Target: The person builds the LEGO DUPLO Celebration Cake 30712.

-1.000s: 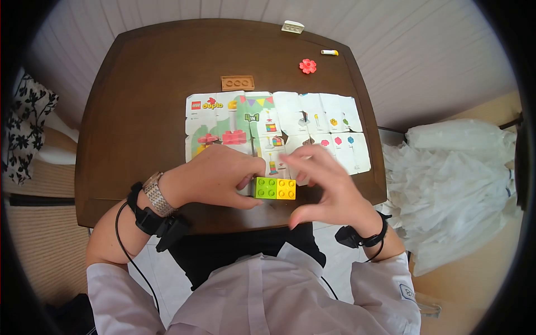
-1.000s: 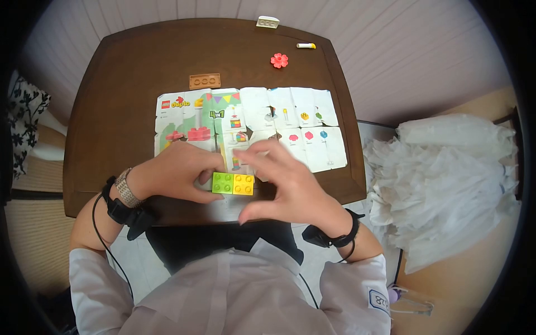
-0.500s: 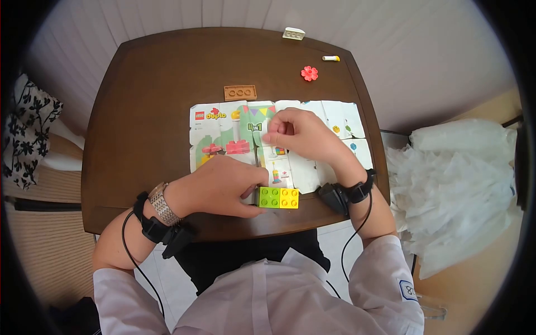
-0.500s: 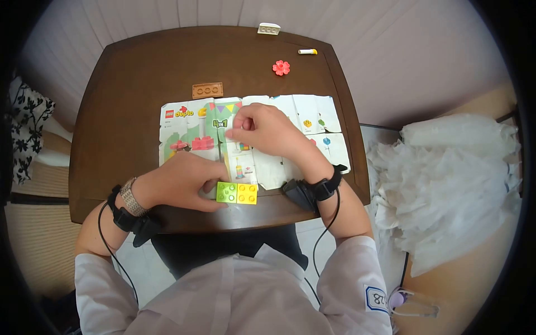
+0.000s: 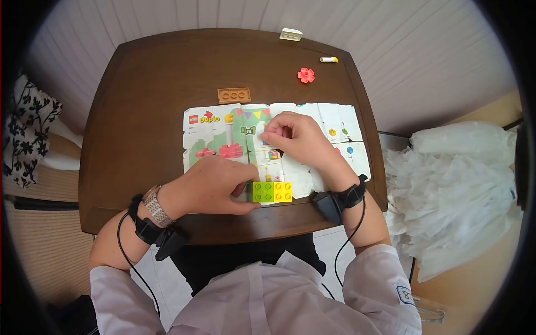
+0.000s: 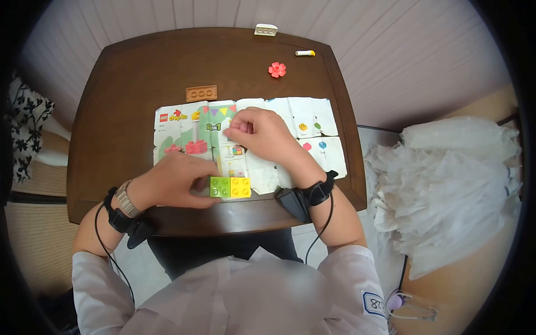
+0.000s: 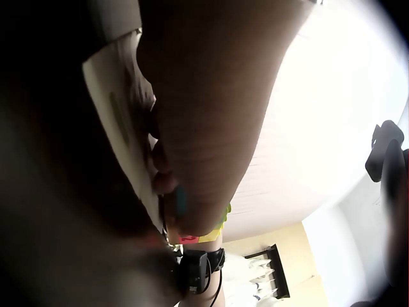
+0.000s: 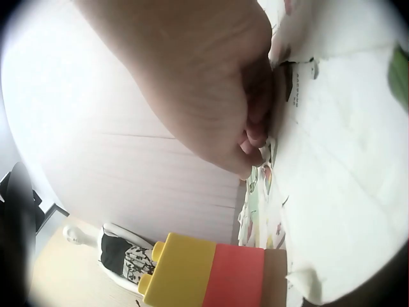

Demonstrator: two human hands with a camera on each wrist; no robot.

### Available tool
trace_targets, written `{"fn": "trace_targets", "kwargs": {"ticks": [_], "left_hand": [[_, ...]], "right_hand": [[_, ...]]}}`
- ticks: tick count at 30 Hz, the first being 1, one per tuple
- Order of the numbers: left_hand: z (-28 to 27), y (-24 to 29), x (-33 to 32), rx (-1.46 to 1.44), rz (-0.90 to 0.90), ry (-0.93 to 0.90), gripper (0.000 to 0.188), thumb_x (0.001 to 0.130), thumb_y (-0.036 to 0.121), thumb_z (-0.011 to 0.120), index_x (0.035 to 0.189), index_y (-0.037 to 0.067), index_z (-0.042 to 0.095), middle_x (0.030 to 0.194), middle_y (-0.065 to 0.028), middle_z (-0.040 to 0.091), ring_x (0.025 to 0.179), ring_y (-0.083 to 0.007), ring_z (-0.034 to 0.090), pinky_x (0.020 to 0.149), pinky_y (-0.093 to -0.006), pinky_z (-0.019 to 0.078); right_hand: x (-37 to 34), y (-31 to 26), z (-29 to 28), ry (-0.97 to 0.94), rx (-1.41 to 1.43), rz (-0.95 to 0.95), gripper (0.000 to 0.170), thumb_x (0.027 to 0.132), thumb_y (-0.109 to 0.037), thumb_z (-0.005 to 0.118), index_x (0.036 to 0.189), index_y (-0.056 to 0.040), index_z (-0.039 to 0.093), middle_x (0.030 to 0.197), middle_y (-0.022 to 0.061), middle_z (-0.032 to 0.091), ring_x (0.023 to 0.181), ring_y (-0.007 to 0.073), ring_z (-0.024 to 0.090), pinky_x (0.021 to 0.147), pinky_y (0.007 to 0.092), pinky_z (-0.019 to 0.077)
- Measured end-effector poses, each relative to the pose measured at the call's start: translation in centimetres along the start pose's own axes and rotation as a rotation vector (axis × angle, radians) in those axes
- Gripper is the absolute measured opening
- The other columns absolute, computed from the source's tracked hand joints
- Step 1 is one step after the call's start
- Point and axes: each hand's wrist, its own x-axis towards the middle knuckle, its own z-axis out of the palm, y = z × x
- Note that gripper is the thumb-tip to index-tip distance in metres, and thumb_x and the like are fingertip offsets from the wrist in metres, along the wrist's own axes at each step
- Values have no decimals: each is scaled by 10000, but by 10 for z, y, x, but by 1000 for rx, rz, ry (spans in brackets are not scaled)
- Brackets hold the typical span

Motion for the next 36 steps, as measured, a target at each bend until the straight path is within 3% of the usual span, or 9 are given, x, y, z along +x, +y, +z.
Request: {"fn": "trace_targets", "kwargs": {"ticks": [7,10,12,19,20,22,28,30,36], "left_hand": [[0,0,1,23,3,1,317,837,352,801,956,112,632,650,-10,611,612,-211,645,559,-363,455],[-1,1,0,27,6,-17,321,838,351,800,954,105,629,653,-18,611,611,-222,641,558,-373,451],[-1,1,0,24,-3,-20,324,838,350,802,953,102,627,653,-22,609,610,-230,635,558,-382,447],[4,-4,0,30,33,30,322,815,307,843,1001,106,672,624,1,583,558,-175,592,549,-318,430],[3,-4,1,26,37,21,328,815,303,844,1018,104,680,633,-2,590,566,-173,598,552,-318,434],[1,-4,1,18,30,12,334,814,299,845,1034,102,688,642,-4,597,574,-172,604,555,-317,438],[3,-2,3,17,-35,-33,340,832,353,811,1001,100,661,670,-17,618,644,-197,656,591,-354,473],[4,-4,2,4,-15,-9,403,784,332,874,1060,96,699,662,-9,599,591,-160,609,576,-289,466],[-3,13,1,35,2,45,426,764,326,905,1085,119,716,656,11,580,576,-142,599,553,-279,449]], "right_hand": [[6,-7,-2,3,62,98,248,891,-233,796,860,2,724,704,48,669,620,135,596,606,294,492],[16,-24,-7,12,2,109,184,936,-176,765,909,3,735,740,-24,657,670,37,536,616,235,461],[29,-29,-11,113,-146,-54,181,929,-167,764,917,11,733,720,-6,658,668,49,545,625,243,475],[88,-14,18,137,-379,-493,343,896,-147,760,1227,-59,737,1096,104,669,914,201,672,767,344,540],[89,-12,19,135,-372,-494,343,896,-147,760,1227,-59,737,1096,104,669,914,201,672,767,344,540],[92,-11,16,-8,-287,-343,402,858,-220,781,1239,-94,743,1128,128,686,1086,304,661,948,399,533],[93,3,8,-18,-238,-282,484,816,-299,838,1244,-93,743,1131,141,674,1086,310,653,948,391,527],[95,7,7,-14,-254,-287,500,810,-320,842,1243,-91,743,1122,140,672,1078,308,654,944,390,527],[96,14,8,0,-243,-292,514,810,-368,838,1235,-94,746,1106,131,666,1057,297,655,924,384,527]]}}
